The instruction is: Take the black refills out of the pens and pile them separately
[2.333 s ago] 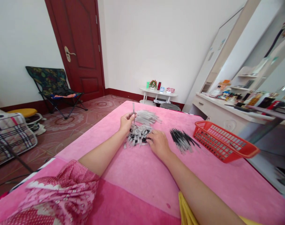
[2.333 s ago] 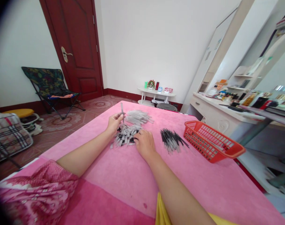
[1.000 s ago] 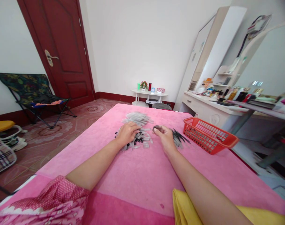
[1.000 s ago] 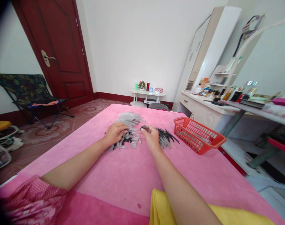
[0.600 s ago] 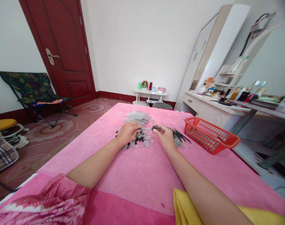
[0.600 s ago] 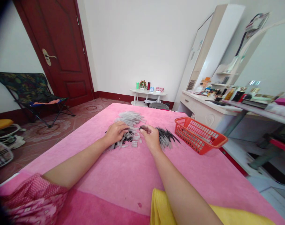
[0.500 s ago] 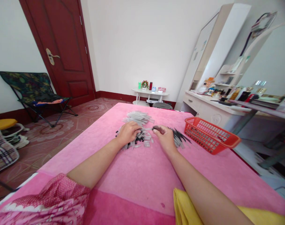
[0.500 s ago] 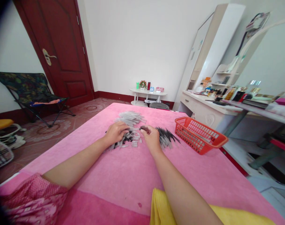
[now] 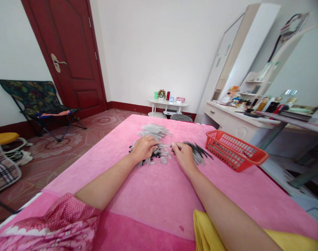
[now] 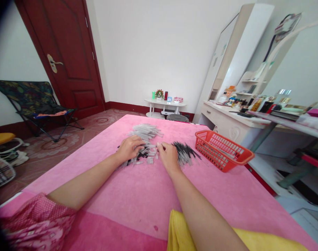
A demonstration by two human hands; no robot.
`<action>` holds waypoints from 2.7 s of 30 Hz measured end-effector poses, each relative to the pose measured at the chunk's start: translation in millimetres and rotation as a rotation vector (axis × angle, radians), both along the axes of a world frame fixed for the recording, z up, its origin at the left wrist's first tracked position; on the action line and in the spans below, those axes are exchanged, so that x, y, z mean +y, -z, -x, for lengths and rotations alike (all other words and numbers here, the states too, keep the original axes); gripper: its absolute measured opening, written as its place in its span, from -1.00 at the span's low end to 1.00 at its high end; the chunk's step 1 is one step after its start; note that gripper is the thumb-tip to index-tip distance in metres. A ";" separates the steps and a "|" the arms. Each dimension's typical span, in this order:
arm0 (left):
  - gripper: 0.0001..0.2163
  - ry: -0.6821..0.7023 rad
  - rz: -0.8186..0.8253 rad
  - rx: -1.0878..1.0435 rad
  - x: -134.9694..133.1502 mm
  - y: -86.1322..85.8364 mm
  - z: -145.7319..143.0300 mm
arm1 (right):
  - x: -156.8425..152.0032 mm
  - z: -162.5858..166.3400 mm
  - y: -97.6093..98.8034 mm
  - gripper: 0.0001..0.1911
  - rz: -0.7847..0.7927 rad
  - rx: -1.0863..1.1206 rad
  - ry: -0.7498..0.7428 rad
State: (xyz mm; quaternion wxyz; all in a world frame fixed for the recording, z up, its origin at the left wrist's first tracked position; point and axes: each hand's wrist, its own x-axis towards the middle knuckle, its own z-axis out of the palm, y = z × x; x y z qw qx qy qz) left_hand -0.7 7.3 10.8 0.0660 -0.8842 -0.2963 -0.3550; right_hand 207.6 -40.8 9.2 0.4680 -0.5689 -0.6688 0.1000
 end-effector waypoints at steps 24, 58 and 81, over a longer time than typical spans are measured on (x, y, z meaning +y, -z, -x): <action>-0.82 -0.003 -0.015 0.006 0.5 -0.8 0.9 | -4.0 0.3 -8.0 -0.76 -0.035 -0.130 -0.039; -0.81 0.045 -0.032 -0.014 -1.5 -2.0 4.0 | 1.8 7.9 -4.1 -0.56 0.287 0.295 -0.211; -0.81 -0.513 0.585 -0.146 54.4 -9.9 78.4 | 1.2 -24.9 -36.2 -0.67 -0.088 0.402 -0.011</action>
